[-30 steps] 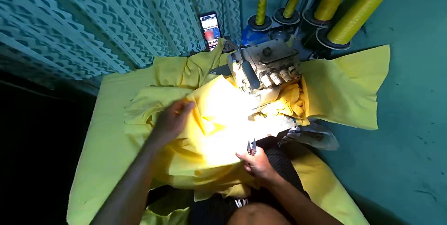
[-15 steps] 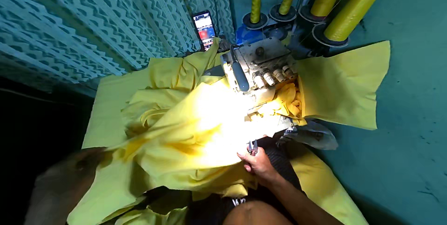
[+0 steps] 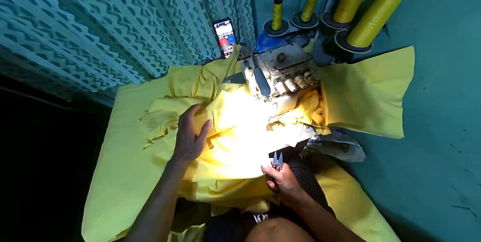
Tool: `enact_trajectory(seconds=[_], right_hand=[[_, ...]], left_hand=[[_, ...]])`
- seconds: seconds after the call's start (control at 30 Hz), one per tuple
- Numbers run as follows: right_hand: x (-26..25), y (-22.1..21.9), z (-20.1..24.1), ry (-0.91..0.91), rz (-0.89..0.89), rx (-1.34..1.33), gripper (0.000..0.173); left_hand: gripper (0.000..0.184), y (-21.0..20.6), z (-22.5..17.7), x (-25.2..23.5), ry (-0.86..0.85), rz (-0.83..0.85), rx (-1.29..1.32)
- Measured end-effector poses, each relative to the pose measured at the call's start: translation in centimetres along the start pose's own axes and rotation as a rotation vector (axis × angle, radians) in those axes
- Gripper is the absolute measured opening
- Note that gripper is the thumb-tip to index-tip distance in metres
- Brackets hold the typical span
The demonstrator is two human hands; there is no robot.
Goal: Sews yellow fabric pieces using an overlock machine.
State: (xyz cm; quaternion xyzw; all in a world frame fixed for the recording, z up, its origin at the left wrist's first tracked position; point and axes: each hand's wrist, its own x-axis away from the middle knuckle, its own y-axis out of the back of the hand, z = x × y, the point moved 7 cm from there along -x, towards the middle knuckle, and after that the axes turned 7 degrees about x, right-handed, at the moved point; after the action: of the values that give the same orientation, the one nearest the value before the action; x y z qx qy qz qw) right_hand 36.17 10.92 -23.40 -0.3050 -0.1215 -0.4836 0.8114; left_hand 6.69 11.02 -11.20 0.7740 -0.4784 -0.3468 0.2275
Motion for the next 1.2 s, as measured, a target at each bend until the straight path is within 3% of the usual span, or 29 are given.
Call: enact_trajectory(seconds=[0.1,0.2,0.3,0.47,0.53,0.6,0.7,0.87,0.93,1.0,1.07,1.2], right_hand=[[-0.3,0.2,-0.4,-0.027,0.003,0.004,0.014],[0.0,0.2,-0.3,-0.027,-0.005,-0.004,0.013],[-0.1,0.5,-0.6,-0.026,-0.024,-0.007,0.013],[0.0,0.0,-0.4,-0.001,-0.045,-0.005,0.011],[0.1,0.1,-0.2,0.024,-0.055,-0.010,0.009],[0.0,0.3,-0.3,0.030,-0.051,-0.009,0.010],[-0.1,0.3,-0.5,0.010,-0.038,-0.007,0.009],[0.6,-0.4,0.1,0.020,-0.001,-0.087,0.011],[0.9,-0.5,0.2,0.003,0.006,-0.116,0.009],[1.3,-0.4,0.4,0.003,-0.014,-0.117,0.007],[1.6,0.1,0.8,0.038,-0.051,-0.109,0.006],[1.5,1.2,1.9,0.100,-0.105,-0.079,0.005]], left_hand=[[0.046,-0.3,0.8,-1.9,0.101,0.245,0.008],[0.026,0.1,0.0,-1.8,0.046,0.326,-0.045],[0.026,0.3,-1.5,-0.7,-0.015,0.331,-0.015],[0.049,-2.0,-1.0,-0.5,0.172,0.428,-0.009],[0.038,-2.3,-1.0,-0.4,0.195,0.471,-0.057],[0.025,-2.2,-1.3,-0.2,0.097,0.446,-0.110],[0.022,-2.0,-1.8,0.4,-0.014,0.398,-0.107],[0.048,-2.6,-1.3,0.4,0.190,0.413,-0.088],[0.042,-2.8,-1.3,0.3,0.196,0.454,-0.106],[0.031,-2.2,-1.9,0.6,0.058,0.378,-0.145],[0.034,-0.6,-2.6,1.3,-0.080,0.238,-0.134],[0.042,2.1,-7.6,4.0,-0.151,0.065,-0.053]])
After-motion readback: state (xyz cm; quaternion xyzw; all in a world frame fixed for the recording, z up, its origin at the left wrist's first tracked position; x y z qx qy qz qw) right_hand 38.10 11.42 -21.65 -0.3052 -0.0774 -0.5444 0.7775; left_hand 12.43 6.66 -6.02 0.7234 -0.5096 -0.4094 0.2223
